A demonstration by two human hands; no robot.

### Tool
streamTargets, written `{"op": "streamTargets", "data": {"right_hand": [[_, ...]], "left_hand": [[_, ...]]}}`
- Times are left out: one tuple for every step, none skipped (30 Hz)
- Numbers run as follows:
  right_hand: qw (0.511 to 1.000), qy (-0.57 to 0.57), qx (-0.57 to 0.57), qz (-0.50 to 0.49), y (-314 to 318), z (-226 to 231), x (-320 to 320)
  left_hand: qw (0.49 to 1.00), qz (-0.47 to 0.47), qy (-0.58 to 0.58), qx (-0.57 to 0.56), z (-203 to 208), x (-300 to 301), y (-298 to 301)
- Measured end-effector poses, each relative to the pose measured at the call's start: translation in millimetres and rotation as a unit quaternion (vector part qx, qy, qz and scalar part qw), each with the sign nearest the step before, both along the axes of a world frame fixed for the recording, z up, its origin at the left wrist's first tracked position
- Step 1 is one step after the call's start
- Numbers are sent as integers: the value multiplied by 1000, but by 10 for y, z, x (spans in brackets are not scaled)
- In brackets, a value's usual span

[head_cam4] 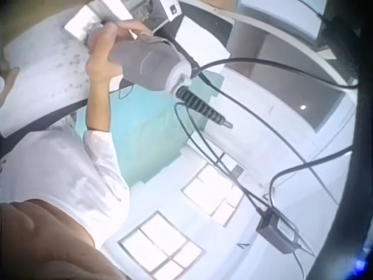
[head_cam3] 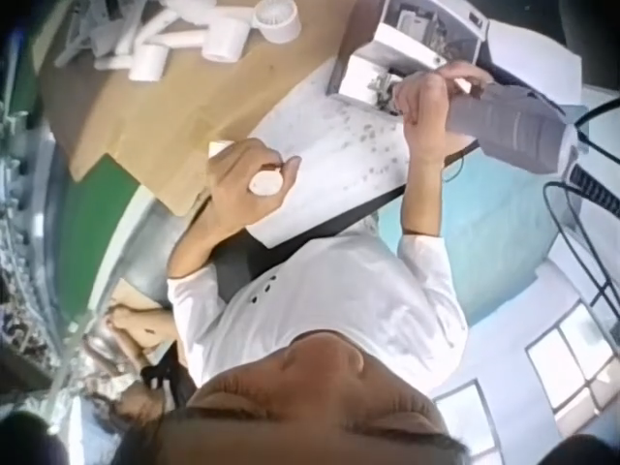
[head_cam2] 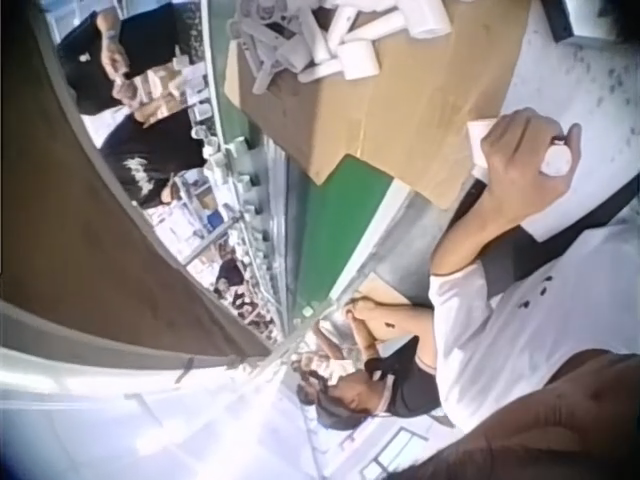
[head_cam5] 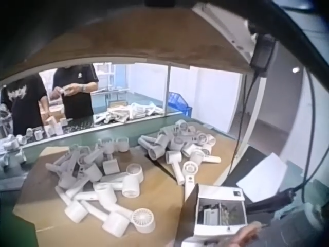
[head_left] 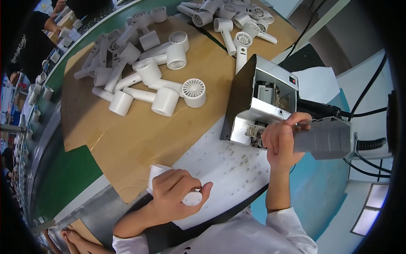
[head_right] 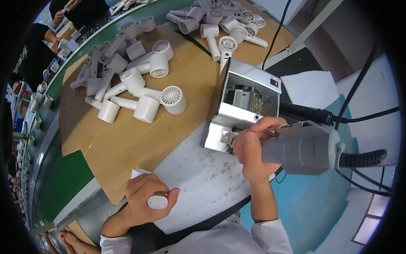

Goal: The person assembles handheld fans by fastening screws with an electric screwdriver.

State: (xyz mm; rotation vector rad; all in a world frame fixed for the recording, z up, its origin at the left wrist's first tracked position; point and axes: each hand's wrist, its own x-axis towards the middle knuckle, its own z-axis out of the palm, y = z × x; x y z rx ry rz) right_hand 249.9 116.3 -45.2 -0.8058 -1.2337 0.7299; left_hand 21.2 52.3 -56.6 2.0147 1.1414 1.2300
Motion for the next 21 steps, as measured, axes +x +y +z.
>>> {"op": "streamTargets", "data": {"right_hand": [[1000,-18,14,-14,-9,-24,4],[1000,-18,9,-14,-18,-52,40],[997,-68,16,34,-19,-82,97],[990,-117,24,82,-22,-102,125],[990,-116,22,82,-17,-99,108],[992,-109,-10,68,-11,-76,82],[992,-103,-41,53,-11,-48,45],[993,-97,-72,-3,-19,-12,-25],[993,-95,-73,-1,-18,-23,-66],[989,-126,-60,-55,-17,-35,-98],[981,-156,-46,-108,-20,-45,-118],[982,-152,-46,-104,-36,-4,-131],[991,-17,-130,-33,-64,76,-125],[969,120,-211,39,-93,114,-116],[968,123,-211,48,-176,74,-100],[958,207,-141,136,-313,32,-61],[929,288,-69,221,-389,4,-48],[930,283,-18,232,-442,113,-105],[929,278,34,240,-492,261,-185],[928,283,30,241,-552,333,-222],[923,281,56,256,-594,395,-219]], "left_hand": [[1000,0,0,6,-2,5,6],[1000,-1,0,2,8,6,10],[1000,-14,8,1,30,-1,21],[1000,-27,15,1,51,-8,28],[1000,-27,16,-1,65,-14,29],[999,-34,19,-10,77,-11,23],[999,-42,21,-18,89,-8,17],[999,-42,22,-20,105,-1,12],[998,-43,24,-30,124,6,0],[998,-43,26,-40,136,16,-11],[998,-40,29,-41,135,35,-15],[998,-38,31,-40,125,45,-15],[998,-35,33,-40,111,56,-26],[998,-31,25,-49,89,68,-52],[998,-23,30,-50,73,69,-67],[998,-27,32,-48,68,85,-73],[998,-30,34,-46,60,105,-75],[998,-23,38,-42,48,138,-91],[998,-20,43,-48,25,157,-97],[999,-20,27,-39,3,175,-106],[999,-20,10,-27,-4,200,-93]]}}
